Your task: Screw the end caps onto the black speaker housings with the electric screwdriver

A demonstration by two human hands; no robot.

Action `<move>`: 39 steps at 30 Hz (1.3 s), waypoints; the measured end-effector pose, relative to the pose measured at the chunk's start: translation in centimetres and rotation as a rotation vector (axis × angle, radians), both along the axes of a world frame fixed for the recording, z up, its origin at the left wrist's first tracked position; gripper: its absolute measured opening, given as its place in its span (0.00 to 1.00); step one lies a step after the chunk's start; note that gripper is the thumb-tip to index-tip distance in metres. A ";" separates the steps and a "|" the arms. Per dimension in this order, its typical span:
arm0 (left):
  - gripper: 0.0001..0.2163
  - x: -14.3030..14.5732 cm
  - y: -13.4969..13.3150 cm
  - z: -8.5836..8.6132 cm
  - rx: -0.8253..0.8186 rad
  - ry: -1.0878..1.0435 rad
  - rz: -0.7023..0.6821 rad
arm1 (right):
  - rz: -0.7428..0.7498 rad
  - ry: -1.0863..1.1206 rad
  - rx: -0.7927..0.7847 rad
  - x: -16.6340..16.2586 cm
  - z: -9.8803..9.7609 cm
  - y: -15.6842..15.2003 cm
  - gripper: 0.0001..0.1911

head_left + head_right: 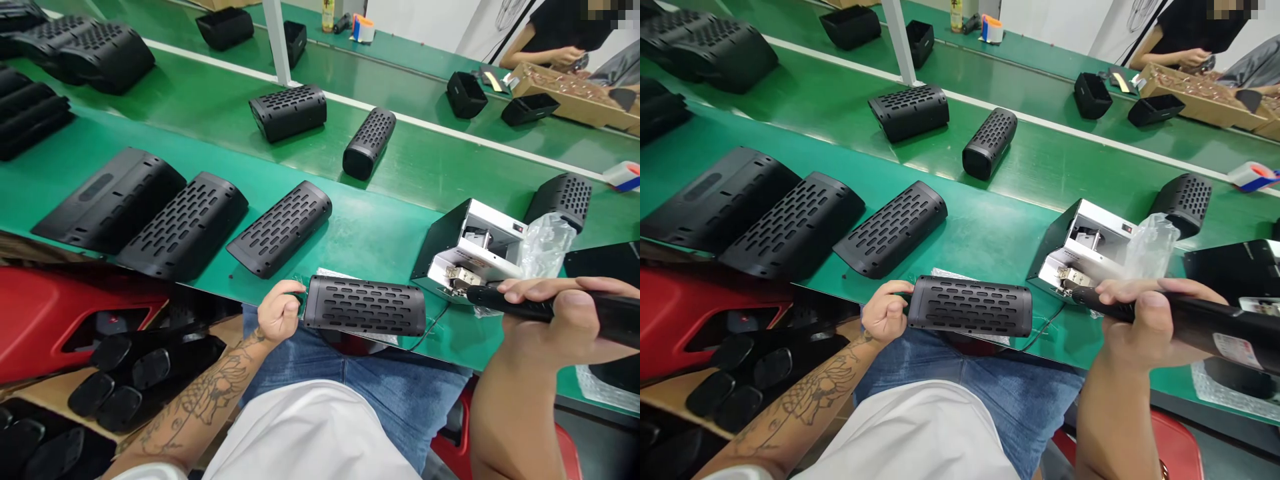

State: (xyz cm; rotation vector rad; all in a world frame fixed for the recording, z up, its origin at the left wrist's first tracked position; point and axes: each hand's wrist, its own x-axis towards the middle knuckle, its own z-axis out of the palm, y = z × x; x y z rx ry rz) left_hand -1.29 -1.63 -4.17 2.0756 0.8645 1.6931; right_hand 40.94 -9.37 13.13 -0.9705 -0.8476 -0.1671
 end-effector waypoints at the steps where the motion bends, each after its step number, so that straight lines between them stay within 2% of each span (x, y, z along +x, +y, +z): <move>1: 0.21 0.0 -0.1 -0.2 -0.014 -0.003 0.007 | -0.010 0.007 -0.001 0.0 0.0 0.0 0.14; 4: 0.19 0.2 -0.2 -0.6 -0.038 -0.023 0.033 | -0.024 0.028 0.000 -0.2 0.2 0.0 0.14; 10: 0.02 0.8 -0.3 -0.7 -0.032 -0.067 0.036 | -0.013 0.039 0.020 -0.6 0.2 0.1 0.14; 20: 0.09 0.2 0.0 0.4 0.052 0.045 0.035 | 0.000 -0.037 0.014 -0.1 0.2 -0.5 0.14; 29: 0.16 0.5 0.0 1.7 0.052 0.074 0.016 | -0.018 -0.002 0.017 -0.1 0.0 -0.6 0.16; 31: 0.15 0.7 0.0 1.7 0.049 0.067 0.031 | -0.006 0.021 0.008 0.1 -0.1 -0.8 0.15; 36: 0.04 1.3 0.1 1.6 0.019 0.002 0.082 | 0.039 0.096 -0.083 1.3 0.1 -1.4 0.15; 39: 0.04 1.3 0.2 1.5 0.011 0.027 0.085 | 0.118 0.176 -0.166 1.8 0.5 -1.5 0.12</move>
